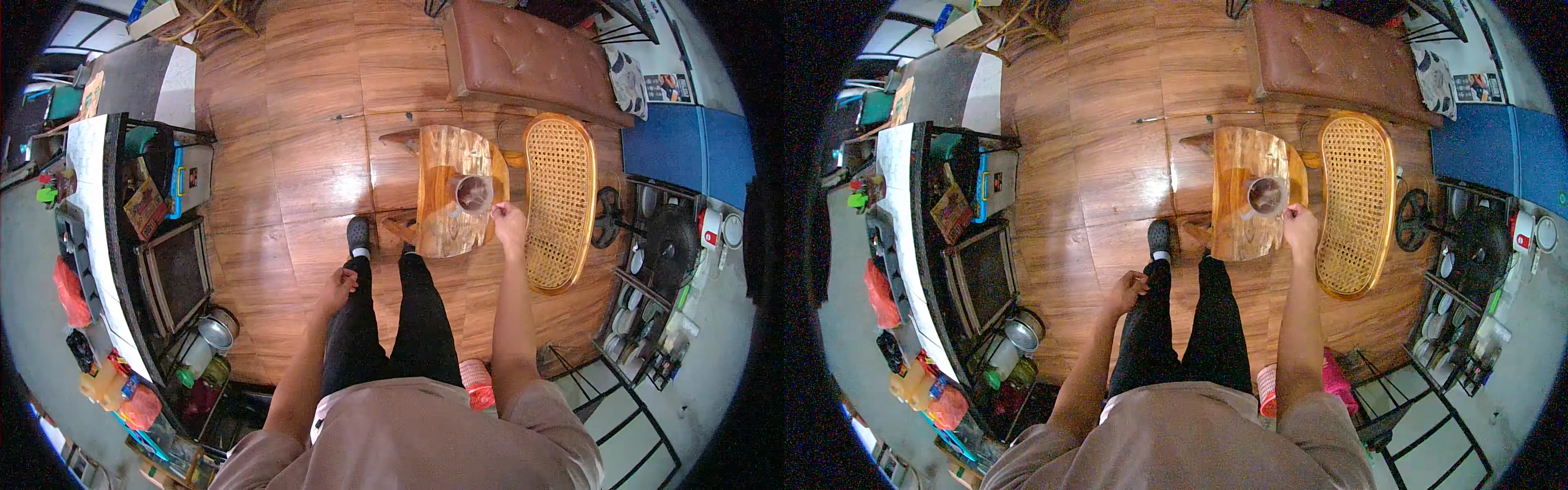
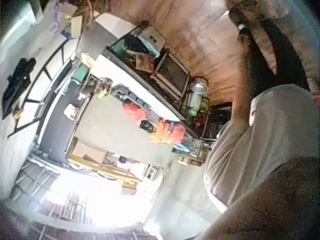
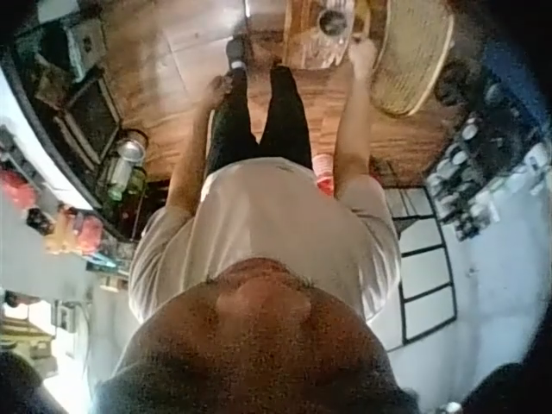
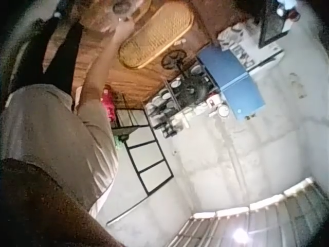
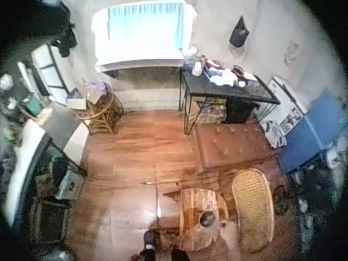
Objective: Preparing a beverage by stirring and organizing containers in a restaurant/bar setting.
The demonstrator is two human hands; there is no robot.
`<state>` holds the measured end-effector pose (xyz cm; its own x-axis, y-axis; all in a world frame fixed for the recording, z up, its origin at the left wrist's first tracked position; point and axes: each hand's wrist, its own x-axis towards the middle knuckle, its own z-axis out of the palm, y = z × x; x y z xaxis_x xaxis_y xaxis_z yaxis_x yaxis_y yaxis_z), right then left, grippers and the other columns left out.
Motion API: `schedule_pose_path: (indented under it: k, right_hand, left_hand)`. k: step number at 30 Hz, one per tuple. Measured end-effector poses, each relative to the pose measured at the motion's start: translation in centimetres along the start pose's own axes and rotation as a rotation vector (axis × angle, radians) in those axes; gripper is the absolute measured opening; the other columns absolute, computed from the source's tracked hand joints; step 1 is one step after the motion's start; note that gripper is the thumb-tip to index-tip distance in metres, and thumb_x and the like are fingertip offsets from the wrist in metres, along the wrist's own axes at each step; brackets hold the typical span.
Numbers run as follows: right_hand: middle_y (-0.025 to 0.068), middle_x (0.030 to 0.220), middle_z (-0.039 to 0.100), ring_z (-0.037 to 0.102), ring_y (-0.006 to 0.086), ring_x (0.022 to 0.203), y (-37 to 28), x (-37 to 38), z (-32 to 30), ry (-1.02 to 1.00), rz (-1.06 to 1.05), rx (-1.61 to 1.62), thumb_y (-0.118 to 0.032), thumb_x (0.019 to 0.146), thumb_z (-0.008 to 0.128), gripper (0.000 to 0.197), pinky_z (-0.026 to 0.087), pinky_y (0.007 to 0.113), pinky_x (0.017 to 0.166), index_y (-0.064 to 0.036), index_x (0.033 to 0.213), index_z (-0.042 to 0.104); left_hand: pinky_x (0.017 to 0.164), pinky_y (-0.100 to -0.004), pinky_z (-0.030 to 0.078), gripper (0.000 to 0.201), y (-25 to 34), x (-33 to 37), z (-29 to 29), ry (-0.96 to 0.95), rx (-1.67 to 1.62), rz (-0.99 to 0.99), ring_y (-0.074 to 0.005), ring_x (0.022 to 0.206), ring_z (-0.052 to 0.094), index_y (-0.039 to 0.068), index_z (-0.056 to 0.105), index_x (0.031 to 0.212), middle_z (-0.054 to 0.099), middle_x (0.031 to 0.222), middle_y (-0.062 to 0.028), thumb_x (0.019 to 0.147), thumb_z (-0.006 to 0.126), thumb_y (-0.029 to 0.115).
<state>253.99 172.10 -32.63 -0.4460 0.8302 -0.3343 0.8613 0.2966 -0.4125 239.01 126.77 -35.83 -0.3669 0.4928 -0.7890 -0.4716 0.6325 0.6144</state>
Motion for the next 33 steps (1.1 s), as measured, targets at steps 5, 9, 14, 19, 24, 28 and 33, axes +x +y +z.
schedule_pose_path:
  k: [5, 9, 14, 19, 24, 28, 33]
  right_hand:
    - [0.0135, 0.078, 0.071, 0.07, 0.024, 0.073, -0.3, 0.3, -0.9, -0.021, 0.017, 0.218, -0.013, 0.089, 0.065, 0.013, 0.052, 0.034, 0.068, -0.0018, 0.092, 0.071]
    - [0.0123, 0.077, 0.071, 0.069, 0.0209, 0.071, -2.0, -0.9, -3.2, 0.021, -0.049, 0.247, -0.012, 0.09, 0.066, 0.012, 0.052, 0.033, 0.068, -0.0013, 0.092, 0.071]
    - [0.0106, 0.077, 0.071, 0.066, 0.0171, 0.069, -5.4, -2.9, -7.7, 0.037, -0.011, 0.261, -0.016, 0.093, 0.067, 0.015, 0.051, 0.032, 0.068, -0.0013, 0.094, 0.07]
    - [0.0112, 0.077, 0.071, 0.065, 0.0173, 0.069, -3.3, -2.5, -6.1, 0.045, 0.015, 0.289, -0.015, 0.093, 0.067, 0.016, 0.05, 0.032, 0.067, 0.0, 0.097, 0.071]
    - [0.0115, 0.079, 0.071, 0.066, 0.0168, 0.072, -1.0, -0.9, -2.8, -0.001, 0.026, 0.261, -0.011, 0.091, 0.065, 0.015, 0.05, 0.031, 0.069, 0.0008, 0.1, 0.07]
    - [0.0103, 0.082, 0.072, 0.066, 0.0152, 0.074, -1.6, -1.1, -3.3, 0.023, 0.036, 0.32, -0.007, 0.091, 0.064, 0.015, 0.05, 0.029, 0.07, 0.001, 0.102, 0.069]
    - [0.0079, 0.081, 0.071, 0.065, 0.0128, 0.073, -7.0, -3.2, -7.5, 0.07, 0.008, 0.345, -0.008, 0.092, 0.063, 0.014, 0.05, 0.029, 0.07, 0.0008, 0.101, 0.069]
  left_hand:
    - [0.076, -0.0309, 0.053, 0.029, -0.3, -0.8, -0.9, 0.041, -0.012, -0.041, -0.0175, 0.082, 0.064, -0.003, 0.057, 0.112, 0.065, 0.087, -0.0107, 0.101, 0.057, 0.023]
    - [0.072, -0.0307, 0.053, 0.026, -0.9, -0.8, -1.8, 0.061, 0.026, -0.01, -0.0168, 0.079, 0.063, -0.003, 0.058, 0.111, 0.064, 0.084, -0.0111, 0.1, 0.058, 0.021]
    - [0.071, -0.0309, 0.054, 0.028, -0.7, -0.7, -2.1, 0.066, 0.051, 0.01, -0.0181, 0.082, 0.065, -0.005, 0.058, 0.111, 0.065, 0.085, -0.0123, 0.1, 0.057, 0.021]
    - [0.071, -0.0307, 0.054, 0.029, 0.1, -0.8, -2.0, 0.053, 0.075, -0.003, -0.0189, 0.082, 0.065, -0.006, 0.058, 0.111, 0.065, 0.087, -0.0132, 0.101, 0.056, 0.022]
    - [0.072, -0.0311, 0.055, 0.028, -0.2, -0.7, -2.3, 0.051, 0.093, -0.02, -0.0186, 0.082, 0.065, -0.006, 0.058, 0.112, 0.065, 0.089, -0.0125, 0.101, 0.054, 0.02]
    - [0.073, -0.031, 0.055, 0.027, -0.6, -0.8, -2.2, 0.043, 0.104, -0.014, -0.0179, 0.082, 0.065, -0.006, 0.057, 0.112, 0.064, 0.088, -0.0119, 0.102, 0.053, 0.019]
    - [0.074, -0.0313, 0.055, 0.026, -1.8, -0.9, -2.6, 0.034, 0.073, -0.023, -0.0175, 0.081, 0.064, -0.004, 0.057, 0.111, 0.063, 0.09, -0.0108, 0.102, 0.052, 0.019]
